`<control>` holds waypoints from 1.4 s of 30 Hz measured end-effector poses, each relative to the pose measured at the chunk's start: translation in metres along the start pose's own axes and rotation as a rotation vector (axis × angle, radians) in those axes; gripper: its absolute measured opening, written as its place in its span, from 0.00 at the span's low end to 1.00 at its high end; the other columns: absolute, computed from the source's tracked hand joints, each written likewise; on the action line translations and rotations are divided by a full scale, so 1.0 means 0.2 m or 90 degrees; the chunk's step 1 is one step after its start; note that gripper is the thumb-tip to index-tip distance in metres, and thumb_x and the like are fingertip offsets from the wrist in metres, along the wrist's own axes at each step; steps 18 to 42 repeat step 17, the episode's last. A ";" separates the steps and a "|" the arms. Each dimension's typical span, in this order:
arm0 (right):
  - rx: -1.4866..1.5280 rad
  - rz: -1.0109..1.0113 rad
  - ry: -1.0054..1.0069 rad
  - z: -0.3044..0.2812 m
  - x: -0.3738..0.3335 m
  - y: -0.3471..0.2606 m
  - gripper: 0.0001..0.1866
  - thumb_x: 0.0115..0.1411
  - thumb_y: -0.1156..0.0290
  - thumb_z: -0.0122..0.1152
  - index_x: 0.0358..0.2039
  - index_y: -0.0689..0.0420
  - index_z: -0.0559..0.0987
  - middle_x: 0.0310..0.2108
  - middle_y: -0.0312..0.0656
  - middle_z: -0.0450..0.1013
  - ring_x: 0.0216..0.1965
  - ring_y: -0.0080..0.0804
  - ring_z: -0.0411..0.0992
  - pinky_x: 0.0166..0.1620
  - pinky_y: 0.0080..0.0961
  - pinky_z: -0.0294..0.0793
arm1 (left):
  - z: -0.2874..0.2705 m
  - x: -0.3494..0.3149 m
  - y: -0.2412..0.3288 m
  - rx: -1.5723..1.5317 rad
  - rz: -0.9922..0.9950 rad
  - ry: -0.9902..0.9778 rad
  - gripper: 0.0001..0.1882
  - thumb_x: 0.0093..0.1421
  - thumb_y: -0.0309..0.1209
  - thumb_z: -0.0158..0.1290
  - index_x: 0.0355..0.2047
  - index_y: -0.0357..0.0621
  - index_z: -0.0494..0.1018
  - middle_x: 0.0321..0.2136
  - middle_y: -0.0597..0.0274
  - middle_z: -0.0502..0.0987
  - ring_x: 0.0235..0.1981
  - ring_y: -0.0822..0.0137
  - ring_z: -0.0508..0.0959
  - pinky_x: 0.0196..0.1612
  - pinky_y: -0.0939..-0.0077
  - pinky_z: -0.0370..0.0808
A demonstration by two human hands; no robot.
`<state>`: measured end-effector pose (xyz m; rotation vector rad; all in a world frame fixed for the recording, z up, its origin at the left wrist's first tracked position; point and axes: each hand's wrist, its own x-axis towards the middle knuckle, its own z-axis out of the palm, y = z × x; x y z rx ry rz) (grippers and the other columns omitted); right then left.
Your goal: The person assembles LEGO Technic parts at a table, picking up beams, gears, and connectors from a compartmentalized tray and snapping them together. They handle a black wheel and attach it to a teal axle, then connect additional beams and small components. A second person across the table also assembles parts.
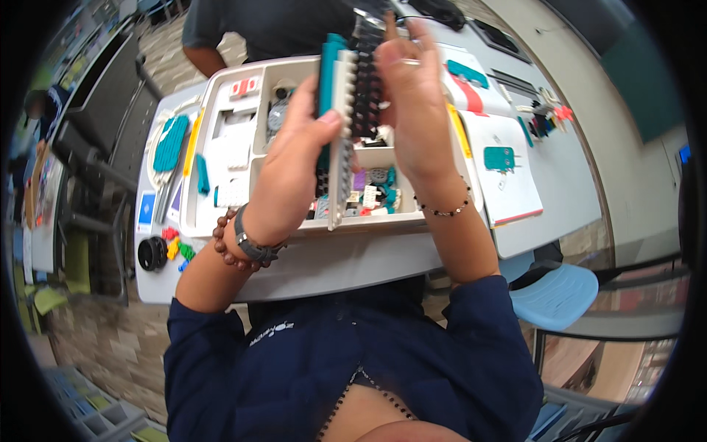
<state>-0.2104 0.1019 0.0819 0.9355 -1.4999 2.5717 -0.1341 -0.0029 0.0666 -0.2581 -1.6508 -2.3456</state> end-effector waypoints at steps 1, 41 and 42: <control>-0.036 0.075 -0.049 -0.03 -0.01 0.00 0.34 0.55 0.61 0.60 0.54 0.67 0.57 0.26 0.37 0.69 0.23 0.15 0.66 0.24 0.11 0.67 | 0.00 0.01 0.01 -0.017 -0.010 -0.008 0.29 0.60 0.33 0.38 0.60 0.38 0.47 0.36 0.58 0.71 0.27 0.72 0.72 0.34 0.79 0.72; -0.276 0.261 0.106 -1.24 0.12 -0.53 0.17 0.57 0.62 0.52 0.40 0.61 0.74 0.37 0.48 0.73 0.36 0.39 0.75 0.39 0.33 0.78 | -0.05 -0.16 -0.04 0.421 -0.115 -0.401 0.41 0.53 0.38 0.49 0.64 0.47 0.43 0.52 0.52 0.55 0.50 0.59 0.64 0.54 0.62 0.61; -0.276 0.261 0.106 -1.24 0.12 -0.53 0.17 0.57 0.62 0.52 0.40 0.61 0.74 0.37 0.48 0.73 0.36 0.39 0.75 0.39 0.33 0.78 | -0.05 -0.16 -0.04 0.421 -0.115 -0.401 0.41 0.53 0.38 0.49 0.64 0.47 0.43 0.52 0.52 0.55 0.50 0.59 0.64 0.54 0.62 0.61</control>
